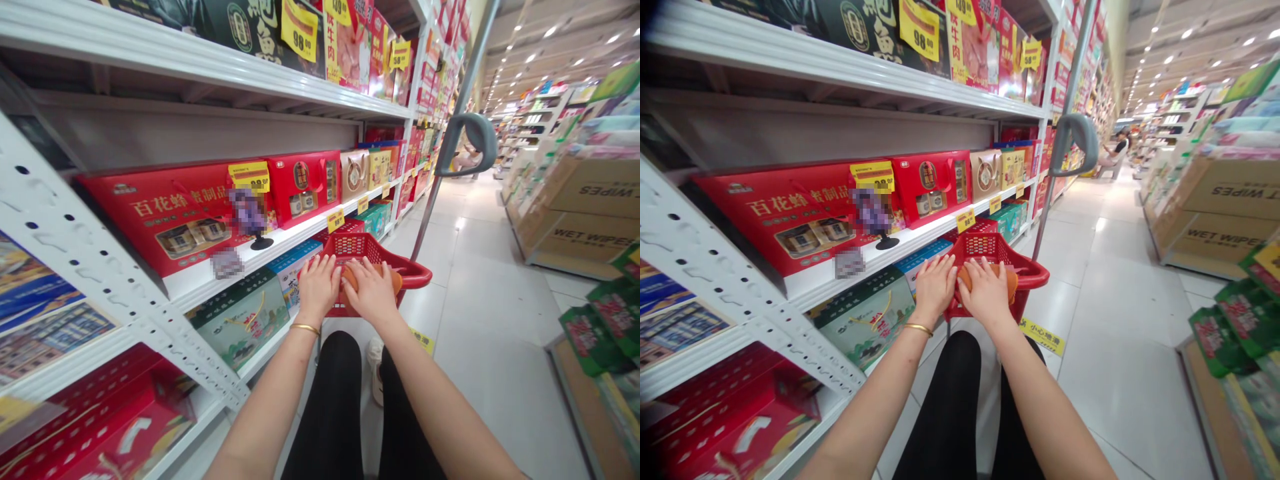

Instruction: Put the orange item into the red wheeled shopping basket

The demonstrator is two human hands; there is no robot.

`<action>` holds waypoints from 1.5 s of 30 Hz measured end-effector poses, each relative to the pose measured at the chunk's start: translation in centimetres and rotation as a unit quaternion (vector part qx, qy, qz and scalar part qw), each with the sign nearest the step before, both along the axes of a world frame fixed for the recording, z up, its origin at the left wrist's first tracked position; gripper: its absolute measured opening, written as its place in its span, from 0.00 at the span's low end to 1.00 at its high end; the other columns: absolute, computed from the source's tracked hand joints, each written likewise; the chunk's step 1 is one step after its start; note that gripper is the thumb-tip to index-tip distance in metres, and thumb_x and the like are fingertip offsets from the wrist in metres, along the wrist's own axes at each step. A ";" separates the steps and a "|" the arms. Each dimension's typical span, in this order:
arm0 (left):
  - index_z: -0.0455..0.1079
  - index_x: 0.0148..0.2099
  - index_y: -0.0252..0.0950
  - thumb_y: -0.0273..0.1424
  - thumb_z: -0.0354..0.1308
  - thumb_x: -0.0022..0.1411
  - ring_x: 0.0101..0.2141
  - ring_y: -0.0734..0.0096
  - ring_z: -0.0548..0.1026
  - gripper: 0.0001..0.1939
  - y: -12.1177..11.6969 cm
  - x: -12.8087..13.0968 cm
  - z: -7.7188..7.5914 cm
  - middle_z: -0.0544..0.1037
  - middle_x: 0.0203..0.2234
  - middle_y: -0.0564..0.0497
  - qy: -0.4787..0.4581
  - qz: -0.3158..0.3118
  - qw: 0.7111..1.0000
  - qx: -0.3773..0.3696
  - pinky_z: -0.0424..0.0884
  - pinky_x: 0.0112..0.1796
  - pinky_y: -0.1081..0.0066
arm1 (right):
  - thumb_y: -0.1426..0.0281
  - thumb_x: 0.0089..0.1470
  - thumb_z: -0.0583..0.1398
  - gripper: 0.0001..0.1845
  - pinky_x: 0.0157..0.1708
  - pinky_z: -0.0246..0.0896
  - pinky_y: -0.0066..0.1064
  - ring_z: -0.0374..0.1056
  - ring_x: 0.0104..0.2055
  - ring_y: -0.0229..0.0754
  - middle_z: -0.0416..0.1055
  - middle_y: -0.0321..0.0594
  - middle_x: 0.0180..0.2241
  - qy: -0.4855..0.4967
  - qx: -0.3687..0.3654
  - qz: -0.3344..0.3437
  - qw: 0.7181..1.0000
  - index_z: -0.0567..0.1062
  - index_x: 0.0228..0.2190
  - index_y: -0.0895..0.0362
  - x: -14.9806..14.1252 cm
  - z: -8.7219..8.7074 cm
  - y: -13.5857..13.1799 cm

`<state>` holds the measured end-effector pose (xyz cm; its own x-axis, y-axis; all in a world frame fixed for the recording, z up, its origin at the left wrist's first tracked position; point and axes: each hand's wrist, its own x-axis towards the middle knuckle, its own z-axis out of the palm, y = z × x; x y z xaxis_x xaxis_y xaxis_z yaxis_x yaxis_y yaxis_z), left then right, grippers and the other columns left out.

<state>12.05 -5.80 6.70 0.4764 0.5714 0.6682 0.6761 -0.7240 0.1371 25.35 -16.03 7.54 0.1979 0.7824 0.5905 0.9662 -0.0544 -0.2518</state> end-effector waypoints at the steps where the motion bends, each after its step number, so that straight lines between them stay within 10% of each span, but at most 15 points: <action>1: 0.72 0.69 0.38 0.40 0.44 0.81 0.68 0.52 0.70 0.25 0.0 0.0 0.0 0.77 0.64 0.43 0.000 -0.002 1.000 -0.001 0.58 0.70 0.46 | 0.58 0.72 0.53 0.26 0.74 0.33 0.65 0.59 0.74 0.57 0.71 0.47 0.67 0.010 0.004 -0.018 1.000 0.73 0.64 0.54 0.8 0.0 -0.3; 7: 0.72 0.69 0.37 0.41 0.43 0.81 0.68 0.53 0.71 0.26 0.0 0.1 -0.1 0.77 0.64 0.43 -0.007 -0.004 1.000 -0.004 0.58 0.71 0.47 | 0.59 0.73 0.50 0.26 0.72 0.29 0.73 0.59 0.73 0.62 0.72 0.50 0.66 0.055 0.007 -0.136 0.989 0.76 0.61 0.55 4.7 -0.1 -1.4; 15: 0.72 0.69 0.38 0.42 0.43 0.81 0.68 0.52 0.71 0.26 0.1 0.0 0.0 0.77 0.64 0.43 0.002 -0.002 1.000 -0.002 0.59 0.70 0.46 | 0.64 0.70 0.53 0.26 0.75 0.28 0.67 0.57 0.75 0.55 0.68 0.48 0.69 0.000 -0.008 0.015 1.000 0.72 0.65 0.53 -0.6 0.1 0.0; 23: 0.72 0.69 0.39 0.41 0.44 0.81 0.68 0.53 0.70 0.26 0.0 0.2 -0.1 0.77 0.64 0.44 -0.009 0.003 1.000 -0.003 0.58 0.70 0.47 | 0.61 0.73 0.49 0.27 0.74 0.30 0.69 0.60 0.73 0.58 0.71 0.50 0.66 0.058 0.012 -0.116 0.992 0.72 0.64 0.57 4.8 -0.4 -1.5; 33: 0.73 0.68 0.38 0.41 0.44 0.81 0.68 0.52 0.71 0.26 0.1 0.1 -0.1 0.77 0.64 0.44 0.001 0.004 1.000 0.001 0.59 0.70 0.46 | 0.60 0.71 0.53 0.27 0.76 0.30 0.62 0.55 0.76 0.53 0.67 0.44 0.70 -0.009 0.001 0.020 1.000 0.70 0.66 0.52 -0.4 -0.3 -0.5; 40: 0.73 0.69 0.38 0.41 0.45 0.81 0.68 0.52 0.71 0.26 0.0 0.2 -0.2 0.78 0.64 0.44 -0.012 -0.001 1.000 -0.006 0.59 0.70 0.47 | 0.59 0.73 0.49 0.27 0.75 0.34 0.64 0.61 0.72 0.59 0.74 0.50 0.64 0.044 0.026 -0.124 0.991 0.74 0.62 0.58 5.0 -0.6 -2.3; 45: 0.74 0.68 0.38 0.41 0.44 0.81 0.68 0.52 0.71 0.25 0.1 0.2 -0.2 0.78 0.63 0.44 -0.014 0.015 1.000 -0.010 0.58 0.70 0.48 | 0.60 0.72 0.50 0.27 0.74 0.27 0.68 0.56 0.75 0.59 0.68 0.49 0.69 0.029 0.029 -0.092 0.995 0.73 0.64 0.56 1.9 -0.7 -1.1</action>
<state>12.27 -5.71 6.54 0.4404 0.5977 0.6700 0.6927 -0.7009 0.1700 27.29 -17.08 6.81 0.3687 0.6945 0.6179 0.9254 -0.2118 -0.3142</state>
